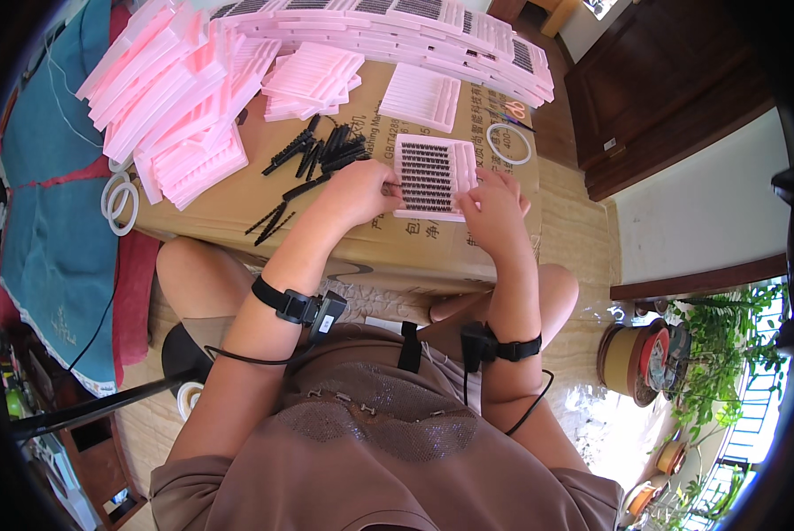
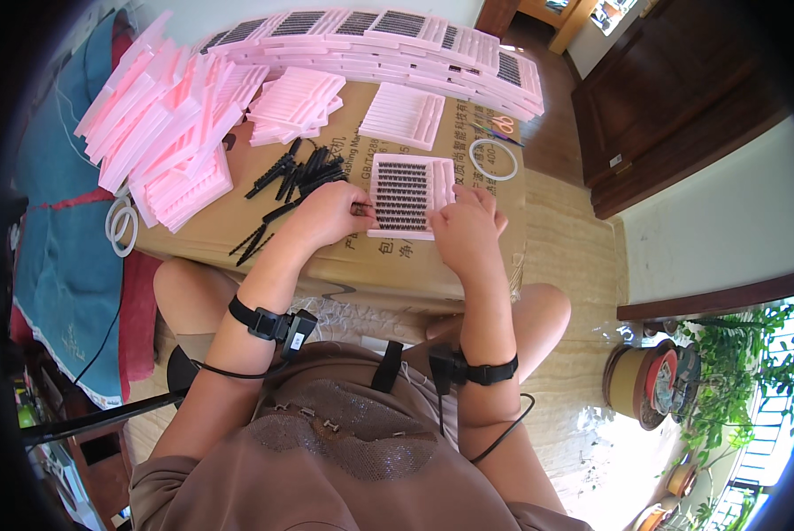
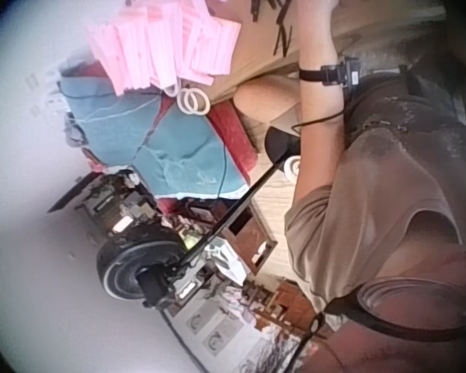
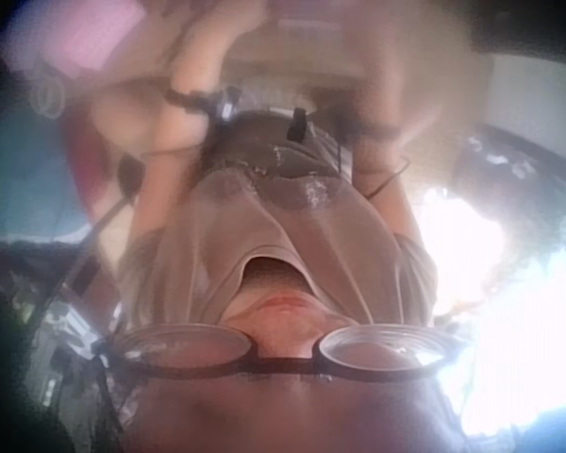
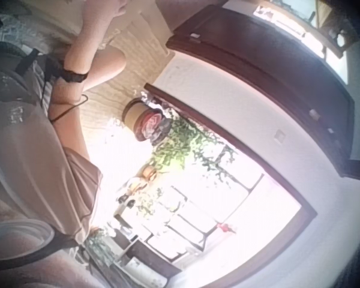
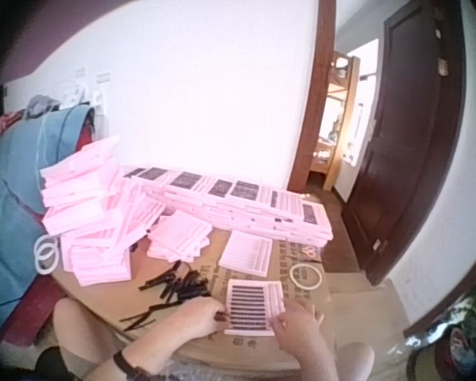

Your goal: The person sits on the floor and assembles hair accessories by inserting black spiral hair ties into pink plastic trays. They pick up each hair tie, place it into a slot, and repeat the process across multiple trays.

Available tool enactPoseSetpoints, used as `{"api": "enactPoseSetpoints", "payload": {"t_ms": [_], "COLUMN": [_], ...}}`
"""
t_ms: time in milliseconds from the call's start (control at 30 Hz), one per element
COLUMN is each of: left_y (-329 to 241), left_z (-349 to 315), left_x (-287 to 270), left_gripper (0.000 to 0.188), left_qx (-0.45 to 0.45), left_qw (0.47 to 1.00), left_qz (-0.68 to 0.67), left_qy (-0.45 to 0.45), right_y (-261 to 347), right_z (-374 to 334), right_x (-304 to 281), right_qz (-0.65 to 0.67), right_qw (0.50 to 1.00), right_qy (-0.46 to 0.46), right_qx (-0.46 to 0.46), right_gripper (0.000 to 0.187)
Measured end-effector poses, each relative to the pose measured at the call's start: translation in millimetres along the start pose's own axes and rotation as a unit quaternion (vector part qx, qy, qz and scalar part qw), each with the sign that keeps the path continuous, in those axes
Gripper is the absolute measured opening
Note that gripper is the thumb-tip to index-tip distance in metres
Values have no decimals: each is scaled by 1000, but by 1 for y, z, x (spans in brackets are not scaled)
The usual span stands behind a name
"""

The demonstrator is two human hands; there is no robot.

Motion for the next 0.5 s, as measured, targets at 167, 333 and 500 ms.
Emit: {"api": "enactPoseSetpoints", "payload": {"t_ms": [167,333,500], "left_y": [2,3,8], "left_z": [-4,-5,-6], "left_x": [1,1,4], "left_gripper": [20,20,20], "left_qx": [-2,-4,3], "left_qw": [1000,1000,999], "left_qz": [-5,-20,-24], "left_qy": [-12,-11,-22], "right_y": [-13,-1,27], "right_z": [-6,-10,-10], "right_x": [-9,5,26], "right_qz": [33,-8,-4], "right_qw": [999,996,991], "right_qy": [-10,-14,-16], "right_qx": [-34,-87,-130], "right_gripper": [21,31,31]}}
Point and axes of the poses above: each hand's wrist, its own z-axis towards the middle knuckle, its own x-axis out of the palm, y = z × x, the point moved 2 cm from there along z, towards the middle knuckle, and after that the axes turned 2 degrees about y, right-handed, at the moved point
